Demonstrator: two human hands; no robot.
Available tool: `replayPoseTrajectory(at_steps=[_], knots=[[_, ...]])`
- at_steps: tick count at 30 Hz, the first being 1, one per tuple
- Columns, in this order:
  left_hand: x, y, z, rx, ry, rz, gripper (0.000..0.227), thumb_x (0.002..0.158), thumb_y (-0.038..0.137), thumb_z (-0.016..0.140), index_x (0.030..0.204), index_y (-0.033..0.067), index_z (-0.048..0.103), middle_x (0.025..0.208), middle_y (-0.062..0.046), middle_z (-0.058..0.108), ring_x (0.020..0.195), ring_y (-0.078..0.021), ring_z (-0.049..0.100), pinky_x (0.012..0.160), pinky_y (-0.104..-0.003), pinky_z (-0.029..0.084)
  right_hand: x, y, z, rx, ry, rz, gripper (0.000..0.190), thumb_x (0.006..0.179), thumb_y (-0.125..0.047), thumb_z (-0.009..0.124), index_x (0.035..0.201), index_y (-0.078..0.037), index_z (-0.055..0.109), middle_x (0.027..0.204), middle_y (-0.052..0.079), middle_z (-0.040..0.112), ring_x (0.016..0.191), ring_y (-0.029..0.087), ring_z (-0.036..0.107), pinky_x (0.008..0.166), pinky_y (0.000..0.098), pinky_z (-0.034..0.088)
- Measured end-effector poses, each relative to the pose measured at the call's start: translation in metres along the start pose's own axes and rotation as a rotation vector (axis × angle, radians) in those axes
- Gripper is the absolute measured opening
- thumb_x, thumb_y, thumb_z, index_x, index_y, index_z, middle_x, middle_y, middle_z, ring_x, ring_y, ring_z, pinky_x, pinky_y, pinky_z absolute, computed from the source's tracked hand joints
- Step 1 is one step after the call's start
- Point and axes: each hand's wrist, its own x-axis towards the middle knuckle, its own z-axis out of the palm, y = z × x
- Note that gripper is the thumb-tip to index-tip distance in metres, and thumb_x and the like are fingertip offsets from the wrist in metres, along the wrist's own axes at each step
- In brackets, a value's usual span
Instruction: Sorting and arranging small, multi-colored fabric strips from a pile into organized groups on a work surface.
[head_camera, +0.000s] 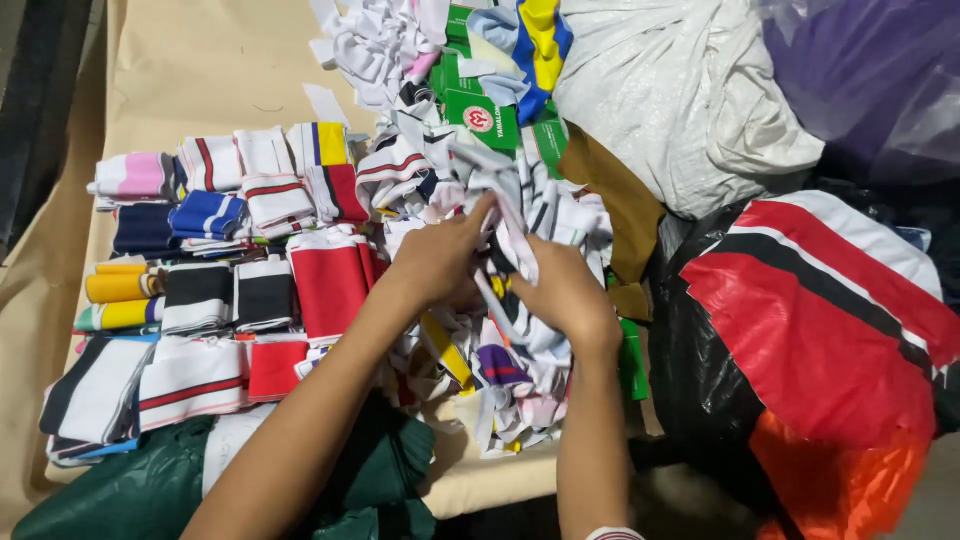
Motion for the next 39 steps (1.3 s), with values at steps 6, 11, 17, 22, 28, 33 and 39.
replayPoseTrajectory(at_steps=[6, 11, 17, 22, 28, 33, 39], knots=[[-0.014, 0.016, -0.003, 0.106, -0.144, 0.055, 0.087, 0.073, 0.011, 0.079, 0.151, 0.0273, 0.042, 0.119, -0.02, 0.068, 0.111, -0.0477, 0.067, 0.091, -0.059, 0.053, -0.028, -0.004, -0.027, 0.066, -0.161, 0.115, 0.06, 0.081, -0.033, 0.077, 0.128, 0.004, 0.066, 0.117, 0.032, 0.071, 0.112, 0.046, 0.068, 0.089, 0.0533, 0.056], [-0.005, -0.004, -0.008, -0.006, -0.234, 0.002, 0.069, 0.078, 0.012, 0.076, 0.143, 0.0246, 0.056, 0.115, -0.023, 0.072, 0.111, -0.0465, 0.068, 0.091, -0.055, 0.055, -0.003, -0.069, -0.08, 0.082, 0.019, -0.103, 0.052, 0.086, -0.036, 0.076, 0.127, -0.006, 0.067, 0.116, 0.025, 0.072, 0.11, 0.039, 0.07, 0.09, 0.0504, 0.056], [0.003, -0.022, 0.008, 0.014, -0.457, 0.014, 0.072, 0.074, 0.043, 0.081, 0.14, 0.0256, 0.06, 0.131, -0.007, 0.066, 0.116, -0.0289, 0.064, 0.09, -0.039, 0.053, 0.126, -0.132, -0.082, 0.371, -0.092, -0.566, 0.031, 0.097, -0.042, 0.059, 0.108, -0.014, 0.065, 0.101, 0.0, 0.074, 0.088, 0.007, 0.07, 0.076, 0.0231, 0.054], [0.001, -0.01, 0.014, 0.101, -0.522, -0.06, 0.055, 0.078, 0.039, 0.08, 0.129, 0.0244, 0.065, 0.124, -0.003, 0.069, 0.111, -0.0295, 0.066, 0.08, -0.043, 0.055, 0.182, -0.158, -0.069, 0.277, -0.395, -0.466, 0.027, 0.098, -0.045, 0.056, 0.098, -0.019, 0.065, 0.093, -0.006, 0.075, 0.08, 0.003, 0.068, 0.066, 0.0215, 0.048], [-0.006, -0.016, -0.014, 0.006, -0.571, -0.011, 0.061, 0.075, 0.039, 0.082, 0.132, 0.0252, 0.066, 0.126, 0.001, 0.071, 0.114, -0.023, 0.067, 0.086, -0.034, 0.054, 0.191, -0.118, -0.02, 0.652, -0.156, -0.855, 0.018, 0.104, -0.023, 0.054, 0.096, -0.009, 0.062, 0.09, 0.004, 0.069, 0.081, 0.011, 0.064, 0.071, 0.0235, 0.053], [-0.041, -0.008, -0.091, -0.591, -0.033, -0.063, 0.047, 0.089, 0.028, 0.067, 0.131, 0.0081, 0.064, 0.125, -0.036, 0.065, 0.122, -0.0529, 0.061, 0.102, -0.063, 0.049, 0.195, -0.043, 0.046, 1.125, 0.077, -0.679, 0.02, 0.103, -0.019, 0.06, 0.092, -0.004, 0.066, 0.07, 0.01, 0.066, 0.058, 0.013, 0.06, 0.056, 0.0216, 0.045], [-0.031, -0.03, -0.077, -1.097, 0.657, -0.018, 0.055, 0.093, 0.012, 0.053, 0.146, -0.0007, 0.044, 0.147, -0.044, 0.032, 0.147, -0.0577, 0.018, 0.119, -0.065, 0.017, 0.176, -0.068, 0.071, 1.451, -0.051, -0.515, 0.048, 0.099, -0.062, 0.045, 0.109, -0.021, 0.068, 0.092, -0.007, 0.067, 0.084, 0.006, 0.063, 0.068, 0.0196, 0.045]])
